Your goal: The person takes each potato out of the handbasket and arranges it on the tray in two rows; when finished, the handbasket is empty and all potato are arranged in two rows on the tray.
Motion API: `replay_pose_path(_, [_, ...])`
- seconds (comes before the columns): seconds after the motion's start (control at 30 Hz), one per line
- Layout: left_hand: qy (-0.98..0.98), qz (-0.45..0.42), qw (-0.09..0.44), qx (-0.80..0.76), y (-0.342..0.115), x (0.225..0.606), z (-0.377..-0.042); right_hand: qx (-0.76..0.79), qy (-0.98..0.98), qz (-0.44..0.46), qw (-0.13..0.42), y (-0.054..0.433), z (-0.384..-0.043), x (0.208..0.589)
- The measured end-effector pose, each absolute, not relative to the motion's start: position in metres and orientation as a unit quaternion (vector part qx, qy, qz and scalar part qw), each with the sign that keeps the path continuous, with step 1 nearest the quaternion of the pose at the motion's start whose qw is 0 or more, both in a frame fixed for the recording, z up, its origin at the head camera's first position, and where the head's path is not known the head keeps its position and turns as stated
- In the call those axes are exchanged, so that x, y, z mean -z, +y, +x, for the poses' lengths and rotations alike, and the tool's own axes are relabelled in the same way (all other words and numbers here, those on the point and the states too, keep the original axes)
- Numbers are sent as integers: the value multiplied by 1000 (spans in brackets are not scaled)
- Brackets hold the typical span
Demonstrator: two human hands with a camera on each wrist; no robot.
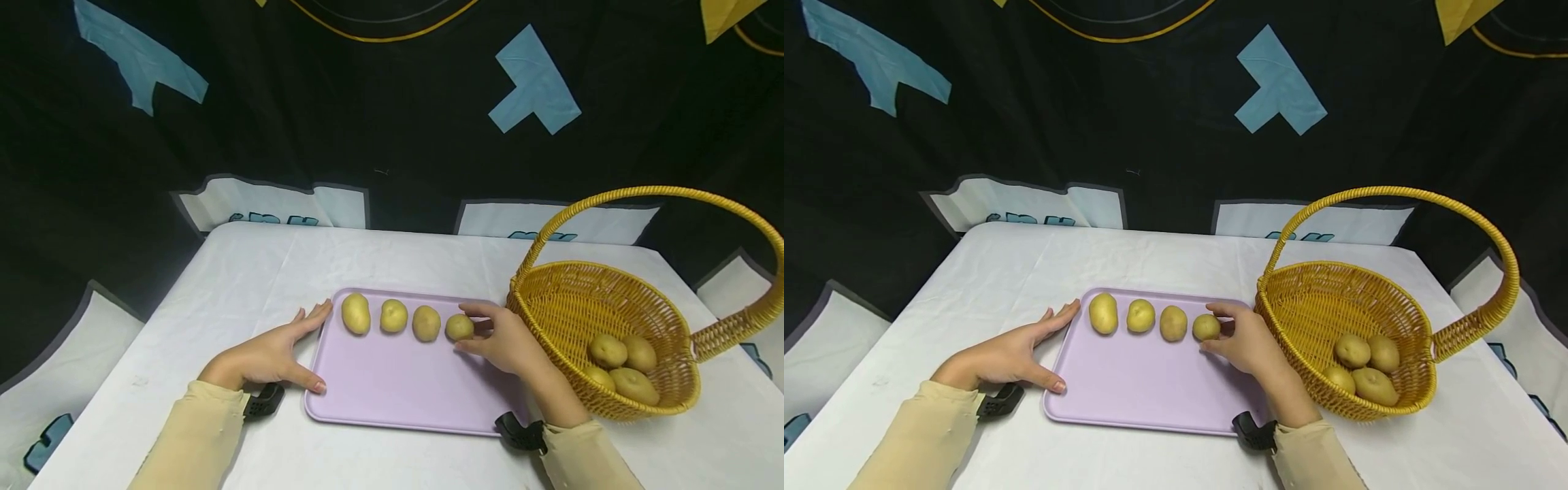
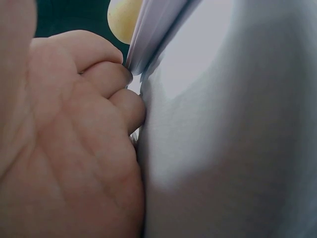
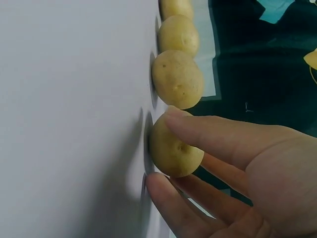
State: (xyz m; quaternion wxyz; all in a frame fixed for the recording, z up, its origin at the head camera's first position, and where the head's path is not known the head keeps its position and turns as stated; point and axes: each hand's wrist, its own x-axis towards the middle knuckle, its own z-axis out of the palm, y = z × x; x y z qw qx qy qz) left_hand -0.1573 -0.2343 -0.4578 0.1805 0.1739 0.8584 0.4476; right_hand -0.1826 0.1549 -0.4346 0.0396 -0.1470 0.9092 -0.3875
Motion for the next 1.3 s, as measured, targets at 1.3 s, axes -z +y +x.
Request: replay_pose_path(1.3, [860,174,177,-446,-233,458,-157,427,888,-167,42,196,-160,358])
